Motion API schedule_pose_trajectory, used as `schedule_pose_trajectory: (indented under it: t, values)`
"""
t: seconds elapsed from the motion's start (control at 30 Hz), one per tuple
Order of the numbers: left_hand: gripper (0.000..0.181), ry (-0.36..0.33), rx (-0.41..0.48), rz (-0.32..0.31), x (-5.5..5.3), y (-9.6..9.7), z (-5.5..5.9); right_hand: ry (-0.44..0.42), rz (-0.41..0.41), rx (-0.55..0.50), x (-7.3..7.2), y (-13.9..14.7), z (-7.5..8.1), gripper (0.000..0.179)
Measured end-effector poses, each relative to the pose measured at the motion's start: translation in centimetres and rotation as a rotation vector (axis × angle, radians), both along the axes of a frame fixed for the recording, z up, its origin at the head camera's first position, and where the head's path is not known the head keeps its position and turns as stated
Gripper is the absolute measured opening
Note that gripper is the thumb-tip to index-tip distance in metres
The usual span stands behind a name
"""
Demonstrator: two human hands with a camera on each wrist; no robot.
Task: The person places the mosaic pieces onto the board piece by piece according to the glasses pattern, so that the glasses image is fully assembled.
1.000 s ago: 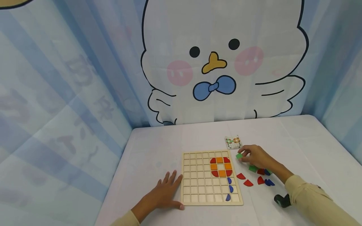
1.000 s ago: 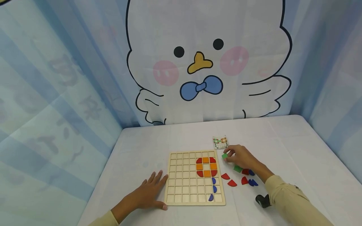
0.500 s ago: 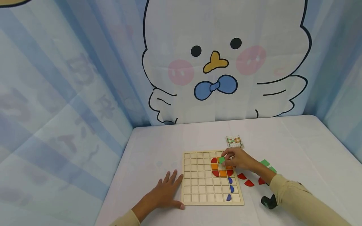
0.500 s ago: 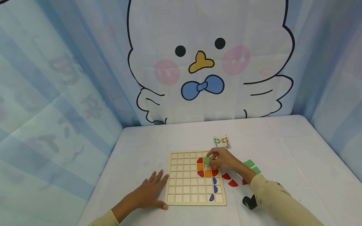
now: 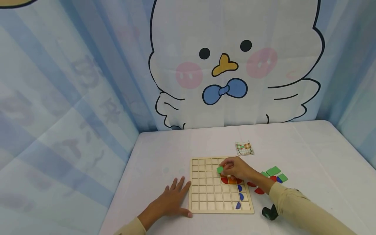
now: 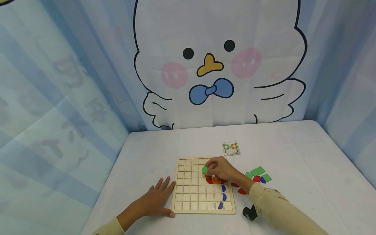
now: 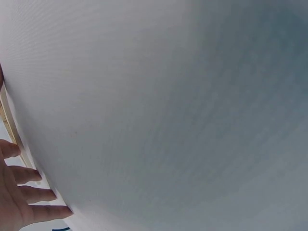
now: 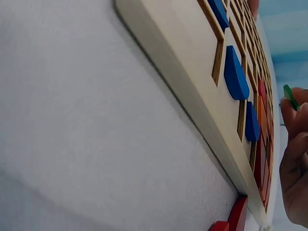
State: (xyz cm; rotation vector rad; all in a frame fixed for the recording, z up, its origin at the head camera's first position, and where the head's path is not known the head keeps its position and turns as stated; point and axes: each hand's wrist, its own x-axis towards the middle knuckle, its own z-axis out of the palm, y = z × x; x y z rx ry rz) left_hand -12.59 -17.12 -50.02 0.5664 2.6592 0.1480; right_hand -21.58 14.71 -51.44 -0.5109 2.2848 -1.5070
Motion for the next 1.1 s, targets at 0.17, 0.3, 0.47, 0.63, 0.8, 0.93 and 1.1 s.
schedule_pose_trajectory:
  t: [0.17, 0.3, 0.47, 0.63, 0.8, 0.93, 1.1]
  values:
    - [0.119, -0.005, 0.002, -0.006, -0.1, -0.1, -0.3, 0.068, -0.009, 0.061, 0.0, -0.9, -0.4, 0.032]
    - [0.119, -0.004, -0.005, -0.006, -0.2, -0.3, -0.6, 0.153, -0.016, 0.145, 0.0, -1.5, -0.7, 0.027]
    - [0.119, -0.009, -0.003, 0.001, -0.3, -0.2, -0.6, 0.233, -0.017, 0.243, 0.2, -2.3, -0.5, 0.022]
    - [0.118, -0.016, -0.001, 0.003, -0.2, -0.2, -0.5, 0.293, -0.019, 0.336, 0.4, -2.8, -0.1, 0.021]
    - [0.117, -0.01, 0.004, -0.004, -0.1, -0.1, -0.2, 0.301, -0.028, 0.404, 0.4, -2.9, 0.1, 0.02]
    - [0.118, -0.007, 0.002, -0.006, -0.2, -0.2, -0.4, 0.312, -0.023, 0.431, 0.4, -2.9, 0.3, 0.021]
    - [0.118, -0.003, 0.006, -0.011, -0.4, -0.3, -0.7, 0.319, -0.014, 0.429, 0.3, -2.9, 0.4, 0.022]
